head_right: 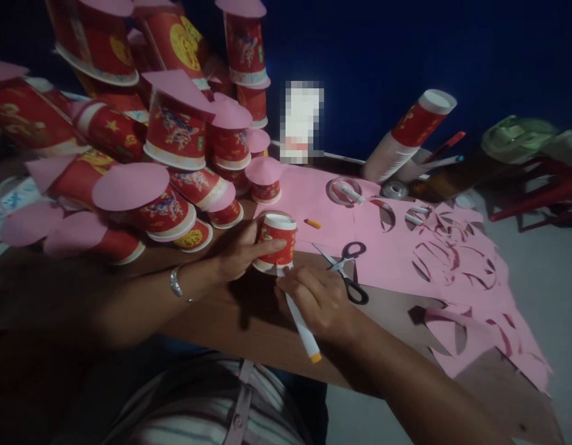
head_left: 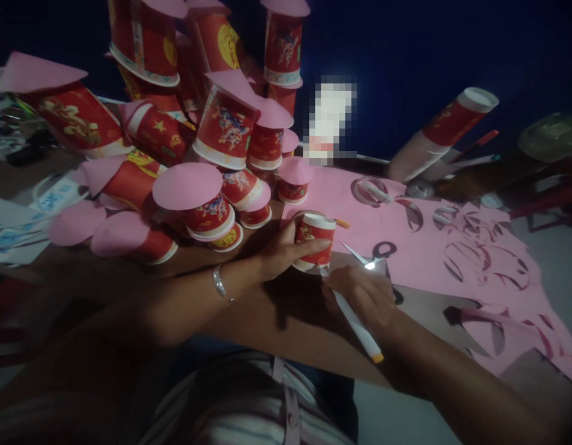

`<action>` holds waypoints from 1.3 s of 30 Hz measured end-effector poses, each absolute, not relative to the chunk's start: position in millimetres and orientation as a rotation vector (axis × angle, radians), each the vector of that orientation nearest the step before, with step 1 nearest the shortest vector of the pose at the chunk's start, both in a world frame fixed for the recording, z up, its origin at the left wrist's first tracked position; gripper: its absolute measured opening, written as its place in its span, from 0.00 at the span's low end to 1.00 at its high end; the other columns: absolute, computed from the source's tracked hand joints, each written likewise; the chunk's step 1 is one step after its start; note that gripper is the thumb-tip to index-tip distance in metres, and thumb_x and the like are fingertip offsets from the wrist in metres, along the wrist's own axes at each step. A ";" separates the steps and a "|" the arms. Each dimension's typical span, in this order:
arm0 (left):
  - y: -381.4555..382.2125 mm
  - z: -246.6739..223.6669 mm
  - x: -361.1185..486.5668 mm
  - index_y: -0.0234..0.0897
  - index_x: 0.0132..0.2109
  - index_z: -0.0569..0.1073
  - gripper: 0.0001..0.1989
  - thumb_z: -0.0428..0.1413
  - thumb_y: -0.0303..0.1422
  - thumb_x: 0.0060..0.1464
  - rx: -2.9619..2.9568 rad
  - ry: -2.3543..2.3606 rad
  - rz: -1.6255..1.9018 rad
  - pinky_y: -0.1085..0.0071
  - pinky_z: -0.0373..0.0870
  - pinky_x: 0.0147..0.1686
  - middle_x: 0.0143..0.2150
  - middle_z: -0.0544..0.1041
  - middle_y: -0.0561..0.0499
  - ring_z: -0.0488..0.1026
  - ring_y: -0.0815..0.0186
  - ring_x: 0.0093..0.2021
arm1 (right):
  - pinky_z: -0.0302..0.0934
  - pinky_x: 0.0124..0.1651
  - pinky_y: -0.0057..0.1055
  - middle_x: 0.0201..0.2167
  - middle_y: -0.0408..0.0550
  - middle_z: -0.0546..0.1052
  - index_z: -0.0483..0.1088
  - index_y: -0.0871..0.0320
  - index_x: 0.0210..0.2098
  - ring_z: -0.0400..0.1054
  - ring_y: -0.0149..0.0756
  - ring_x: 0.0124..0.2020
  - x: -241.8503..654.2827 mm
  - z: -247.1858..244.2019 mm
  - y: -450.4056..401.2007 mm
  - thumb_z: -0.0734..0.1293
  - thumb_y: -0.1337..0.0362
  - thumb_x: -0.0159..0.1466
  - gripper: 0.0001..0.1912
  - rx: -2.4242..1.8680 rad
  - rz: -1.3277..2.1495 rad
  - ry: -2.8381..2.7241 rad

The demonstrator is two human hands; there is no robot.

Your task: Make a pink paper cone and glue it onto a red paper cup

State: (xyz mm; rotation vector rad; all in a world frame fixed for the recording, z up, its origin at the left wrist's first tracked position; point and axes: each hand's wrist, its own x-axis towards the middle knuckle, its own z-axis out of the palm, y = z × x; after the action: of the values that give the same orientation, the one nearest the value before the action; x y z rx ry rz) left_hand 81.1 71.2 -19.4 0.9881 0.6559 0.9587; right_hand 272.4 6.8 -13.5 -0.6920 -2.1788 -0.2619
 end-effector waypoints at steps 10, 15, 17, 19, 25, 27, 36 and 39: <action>70.6 -20.8 81.9 0.35 0.52 0.71 0.28 0.73 0.39 0.49 0.933 0.659 0.952 0.66 0.77 0.39 0.47 0.82 0.44 0.79 0.63 0.39 | 0.72 0.35 0.29 0.31 0.45 0.79 0.73 0.61 0.44 0.75 0.33 0.31 271.6 -17.7 4.8 0.74 0.76 0.63 0.12 -0.688 -0.234 -2.173; 71.0 -20.3 81.9 0.36 0.51 0.71 0.28 0.73 0.40 0.49 0.945 0.662 0.949 0.66 0.77 0.39 0.50 0.82 0.42 0.79 0.62 0.41 | 0.72 0.34 0.30 0.31 0.45 0.79 0.73 0.61 0.43 0.75 0.33 0.32 272.2 -16.5 4.3 0.73 0.76 0.64 0.10 -0.688 -0.213 -2.189; 71.2 -21.0 81.7 0.36 0.51 0.71 0.28 0.73 0.41 0.49 0.949 0.660 0.946 0.66 0.77 0.39 0.51 0.81 0.42 0.79 0.62 0.41 | 0.72 0.34 0.30 0.31 0.45 0.79 0.73 0.61 0.44 0.74 0.33 0.32 272.2 -16.2 4.1 0.73 0.75 0.65 0.10 -0.676 -0.216 -2.191; 71.1 -22.5 81.3 0.36 0.52 0.71 0.27 0.72 0.40 0.50 0.954 0.657 0.941 0.66 0.78 0.40 0.51 0.81 0.42 0.79 0.63 0.40 | 0.71 0.34 0.30 0.31 0.45 0.79 0.73 0.61 0.44 0.74 0.33 0.31 272.1 -15.8 4.1 0.73 0.75 0.64 0.10 -0.664 -0.231 -2.182; 71.1 -22.9 81.1 0.36 0.52 0.71 0.27 0.72 0.40 0.51 0.977 0.670 0.946 0.66 0.77 0.42 0.50 0.81 0.43 0.79 0.62 0.43 | 0.71 0.33 0.30 0.31 0.45 0.79 0.73 0.62 0.44 0.74 0.33 0.31 271.8 -13.9 5.0 0.72 0.76 0.64 0.10 -0.665 -0.219 -2.197; 71.3 -21.8 81.2 0.36 0.52 0.71 0.27 0.71 0.41 0.51 0.988 0.673 0.938 0.65 0.77 0.42 0.51 0.81 0.42 0.79 0.60 0.44 | 0.71 0.33 0.30 0.31 0.45 0.79 0.73 0.61 0.45 0.74 0.33 0.31 271.8 -14.5 5.4 0.72 0.76 0.65 0.11 -0.663 -0.213 -2.203; 71.6 -22.2 80.9 0.35 0.51 0.72 0.27 0.72 0.39 0.49 0.977 0.692 0.962 0.62 0.76 0.45 0.47 0.81 0.44 0.79 0.59 0.44 | 0.71 0.34 0.30 0.30 0.45 0.78 0.72 0.61 0.42 0.74 0.32 0.30 269.9 -15.5 3.8 0.72 0.76 0.64 0.09 -0.665 -0.226 -2.193; 71.0 -21.9 80.8 0.36 0.51 0.72 0.26 0.72 0.39 0.50 0.970 0.680 0.958 0.63 0.76 0.44 0.47 0.81 0.44 0.78 0.61 0.43 | 0.70 0.33 0.30 0.28 0.43 0.78 0.72 0.60 0.41 0.73 0.32 0.29 269.1 -14.5 2.5 0.72 0.76 0.64 0.09 -0.661 -0.196 -2.205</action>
State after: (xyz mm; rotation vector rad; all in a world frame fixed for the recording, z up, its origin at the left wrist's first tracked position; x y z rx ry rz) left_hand 80.8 71.0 -21.9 0.9705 0.6797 0.9580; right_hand 269.1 2.5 -14.5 -0.6613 -2.2054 -0.1963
